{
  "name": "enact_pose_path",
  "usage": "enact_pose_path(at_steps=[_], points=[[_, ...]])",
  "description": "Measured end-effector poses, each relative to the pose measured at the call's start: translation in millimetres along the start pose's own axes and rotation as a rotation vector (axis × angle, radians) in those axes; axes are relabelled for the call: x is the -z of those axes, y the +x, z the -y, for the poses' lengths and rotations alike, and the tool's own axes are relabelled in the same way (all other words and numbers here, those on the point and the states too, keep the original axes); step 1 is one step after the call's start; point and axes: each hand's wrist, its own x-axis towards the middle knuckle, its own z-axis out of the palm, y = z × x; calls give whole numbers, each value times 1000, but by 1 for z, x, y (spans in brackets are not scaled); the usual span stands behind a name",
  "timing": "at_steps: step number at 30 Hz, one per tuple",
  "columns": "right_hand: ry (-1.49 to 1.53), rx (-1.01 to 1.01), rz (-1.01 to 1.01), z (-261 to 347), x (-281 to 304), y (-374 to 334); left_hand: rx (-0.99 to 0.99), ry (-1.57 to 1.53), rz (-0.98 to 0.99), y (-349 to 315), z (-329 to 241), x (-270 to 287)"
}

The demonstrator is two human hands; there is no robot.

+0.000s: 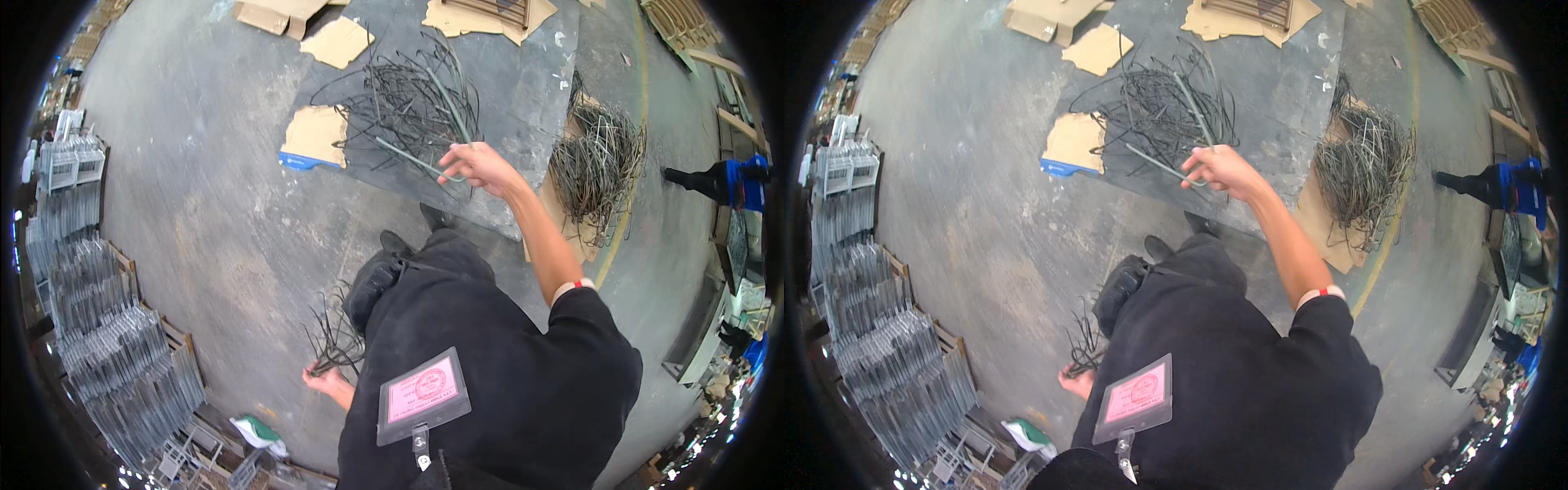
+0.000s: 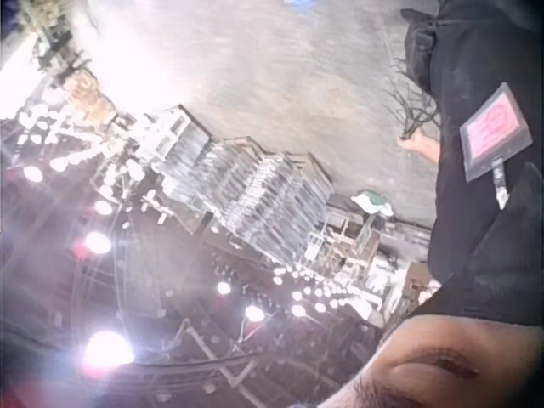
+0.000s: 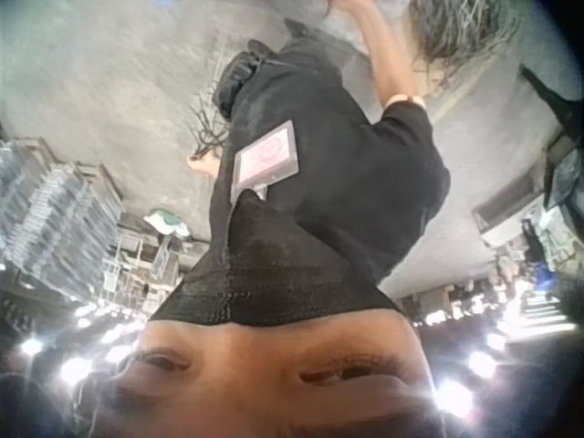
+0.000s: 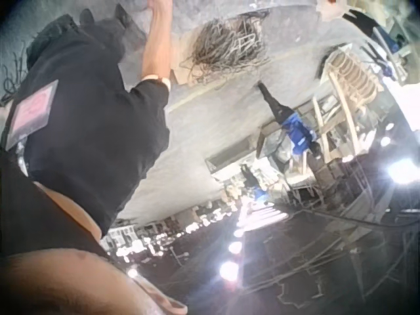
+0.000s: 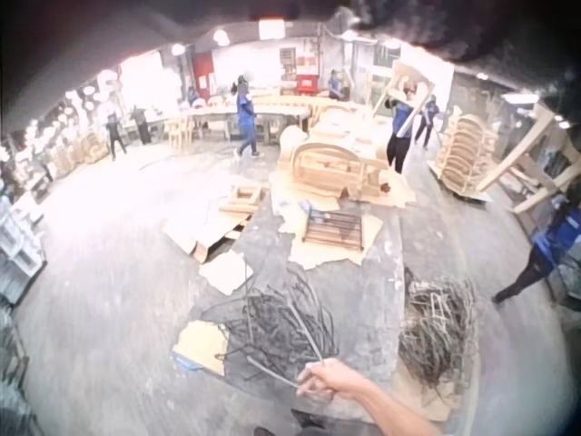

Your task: The person repeatedly picks up individual black wires from a pile on a workbench, straightens them by hand, and places them into a separate pile. The person occasionally walks around the workbench to access different sections of the pile.

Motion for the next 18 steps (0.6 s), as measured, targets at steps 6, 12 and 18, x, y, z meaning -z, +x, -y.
enact_pose_path(at_steps=[6, 12, 18], points=[[400, 294, -1323, -211, 142, -9, -317, 190, 103, -25, 41, 27], [-428, 389, -1236, -156, 124, 48, -9, -174, -51, -48, 51, 11], [-788, 360, -890, 17, 73, 129, -7, -124, -3, -67, 67, -16]])
